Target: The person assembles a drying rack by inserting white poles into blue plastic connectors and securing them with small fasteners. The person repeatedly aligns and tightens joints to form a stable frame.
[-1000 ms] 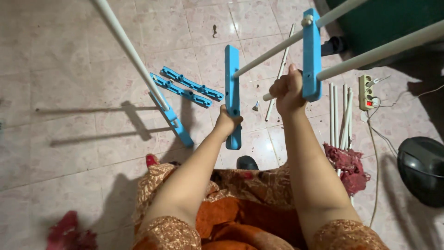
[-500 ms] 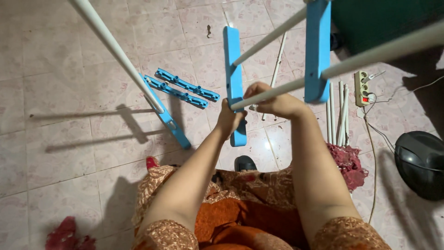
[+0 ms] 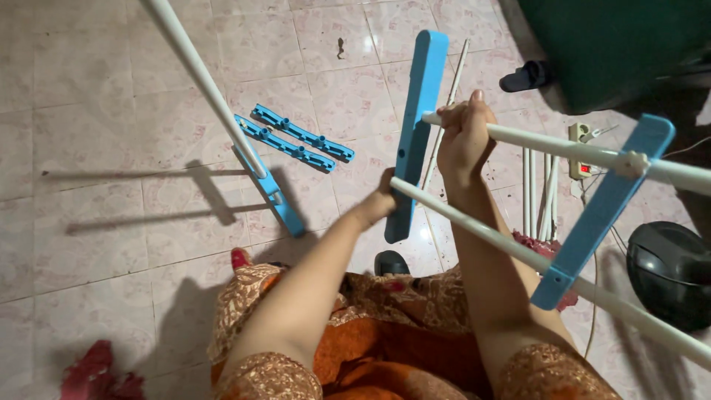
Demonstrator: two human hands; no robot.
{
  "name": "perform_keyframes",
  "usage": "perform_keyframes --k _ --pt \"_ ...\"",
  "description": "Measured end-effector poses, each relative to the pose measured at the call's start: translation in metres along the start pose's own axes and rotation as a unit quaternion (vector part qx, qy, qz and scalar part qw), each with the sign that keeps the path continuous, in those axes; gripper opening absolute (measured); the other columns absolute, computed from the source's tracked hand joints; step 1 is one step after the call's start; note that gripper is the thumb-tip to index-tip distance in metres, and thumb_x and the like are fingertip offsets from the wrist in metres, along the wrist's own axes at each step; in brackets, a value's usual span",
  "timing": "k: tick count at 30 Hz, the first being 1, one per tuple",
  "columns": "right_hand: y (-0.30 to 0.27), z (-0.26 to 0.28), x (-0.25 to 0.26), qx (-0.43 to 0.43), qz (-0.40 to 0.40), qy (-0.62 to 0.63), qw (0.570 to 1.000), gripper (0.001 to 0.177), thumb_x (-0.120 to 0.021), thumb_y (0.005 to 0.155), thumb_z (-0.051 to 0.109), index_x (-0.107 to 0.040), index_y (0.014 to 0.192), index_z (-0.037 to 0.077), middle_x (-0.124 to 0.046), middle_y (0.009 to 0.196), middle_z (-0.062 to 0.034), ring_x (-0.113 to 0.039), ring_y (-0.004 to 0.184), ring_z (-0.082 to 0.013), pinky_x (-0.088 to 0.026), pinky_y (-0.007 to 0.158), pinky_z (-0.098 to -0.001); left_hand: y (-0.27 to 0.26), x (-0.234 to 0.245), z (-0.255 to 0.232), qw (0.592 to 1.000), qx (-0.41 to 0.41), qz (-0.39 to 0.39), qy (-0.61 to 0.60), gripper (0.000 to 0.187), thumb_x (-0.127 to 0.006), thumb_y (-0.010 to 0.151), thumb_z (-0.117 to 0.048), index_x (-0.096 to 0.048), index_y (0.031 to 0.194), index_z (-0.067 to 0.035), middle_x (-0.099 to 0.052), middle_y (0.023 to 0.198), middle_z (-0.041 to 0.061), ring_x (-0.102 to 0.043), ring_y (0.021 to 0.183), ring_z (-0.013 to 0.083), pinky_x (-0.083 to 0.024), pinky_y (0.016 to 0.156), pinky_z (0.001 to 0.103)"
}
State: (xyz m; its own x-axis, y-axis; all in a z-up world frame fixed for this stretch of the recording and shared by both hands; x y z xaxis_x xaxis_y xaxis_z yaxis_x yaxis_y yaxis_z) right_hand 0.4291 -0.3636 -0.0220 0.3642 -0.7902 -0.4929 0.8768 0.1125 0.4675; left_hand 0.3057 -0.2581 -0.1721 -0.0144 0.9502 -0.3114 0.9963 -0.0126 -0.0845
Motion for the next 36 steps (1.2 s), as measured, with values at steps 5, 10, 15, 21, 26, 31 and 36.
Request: perform_keyframes --k 5,10,15,21,26,31,36 --pt "-0.019 -0.003 -0.019 -0.002 0.012 0.007 1.000 0.038 -0.049 0.109 0.022 -0.051 0.074 0.006 -0.051 0.064 -0.0086 -0.049 0.064 -0.0199 -0.050 0.088 -0.0435 0.008 0.042 -0.056 0.992 -0.071 -0.034 -0.097 0.069 -0.053 0.096 -0.047 -0.037 0.154 -0.015 -0.060 0.138 0.008 -0.059 0.122 0.0177 -0.048 0.095 0.028" --pt "-0.064 -0.016 -0.052 -0.018 0.083 -0.178 0.980 0.045 -0.042 0.109 0.022 -0.052 0.070 0.001 -0.060 0.069 -0.0125 -0.051 0.064 -0.0193 -0.041 0.096 -0.0373 0.013 0.036 -0.087 0.975 -0.046 -0.218 0.013 0.066 -0.054 0.098 -0.056 -0.050 0.138 -0.003 -0.067 0.120 0.014 -0.065 0.105 0.0244 -0.053 0.089 0.035" --pt "-0.087 -0.027 -0.067 -0.100 0.065 -0.058 0.991 0.043 -0.049 0.108 0.021 -0.051 0.070 0.000 -0.056 0.067 -0.0106 -0.048 0.064 -0.0173 -0.045 0.067 -0.0350 0.012 0.041 -0.069 0.937 -0.080 -0.324 0.107 0.070 -0.047 0.098 -0.062 -0.053 0.131 -0.001 -0.069 0.112 0.020 -0.068 0.100 0.0308 -0.053 0.087 0.040" --pt "-0.090 -0.044 -0.062 -0.103 0.098 -0.210 0.967 0.049 -0.052 0.104 0.028 -0.059 0.066 -0.003 -0.061 0.065 -0.0092 -0.050 0.060 -0.0157 -0.042 0.059 -0.0314 0.040 0.078 -0.043 0.948 -0.028 -0.258 0.185 0.072 -0.050 0.095 -0.064 -0.060 0.123 0.001 -0.072 0.109 0.024 -0.070 0.102 0.0364 -0.054 0.088 0.043" --pt "-0.087 -0.045 -0.053 -0.124 0.145 -0.231 0.954 0.048 -0.051 0.104 0.028 -0.060 0.067 -0.002 -0.058 0.064 -0.0072 -0.049 0.060 -0.0144 -0.041 0.060 -0.0311 0.043 0.075 -0.036 0.941 0.052 -0.273 0.191 0.071 -0.050 0.095 -0.063 -0.061 0.124 0.002 -0.072 0.111 0.025 -0.070 0.103 0.0382 -0.054 0.089 0.044" --pt "-0.082 -0.046 -0.050 -0.165 0.156 -0.226 0.947 0.047 -0.053 0.103 0.028 -0.059 0.068 -0.003 -0.057 0.064 -0.0071 -0.047 0.061 -0.0146 -0.041 0.060 -0.0314 0.036 0.068 -0.054 0.955 0.120 -0.207 0.173 0.070 -0.047 0.096 -0.060 -0.060 0.131 -0.001 -0.072 0.115 0.022 -0.070 0.106 0.0338 -0.053 0.092 0.041" --pt "-0.078 -0.050 -0.041 -0.174 0.159 -0.230 0.944 0.045 -0.054 0.101 0.027 -0.061 0.068 -0.003 -0.058 0.065 -0.0083 -0.047 0.061 -0.0149 -0.040 0.060 -0.0318 0.032 0.063 -0.070 0.965 0.137 -0.181 0.128 0.071 -0.048 0.095 -0.062 -0.060 0.133 -0.002 -0.072 0.118 0.020 -0.070 0.107 0.0307 -0.051 0.093 0.040"
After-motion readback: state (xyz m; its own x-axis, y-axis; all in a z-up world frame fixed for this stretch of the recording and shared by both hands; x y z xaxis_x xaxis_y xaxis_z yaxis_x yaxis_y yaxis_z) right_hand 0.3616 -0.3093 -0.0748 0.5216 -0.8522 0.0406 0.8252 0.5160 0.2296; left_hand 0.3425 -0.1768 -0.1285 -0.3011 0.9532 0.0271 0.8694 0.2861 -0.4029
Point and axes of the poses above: each hand's wrist, its own y-axis towards the middle knuckle, its own x-axis out of the back of the hand, z = x × y, the point moved 2 cm from there along y, towards the middle knuckle
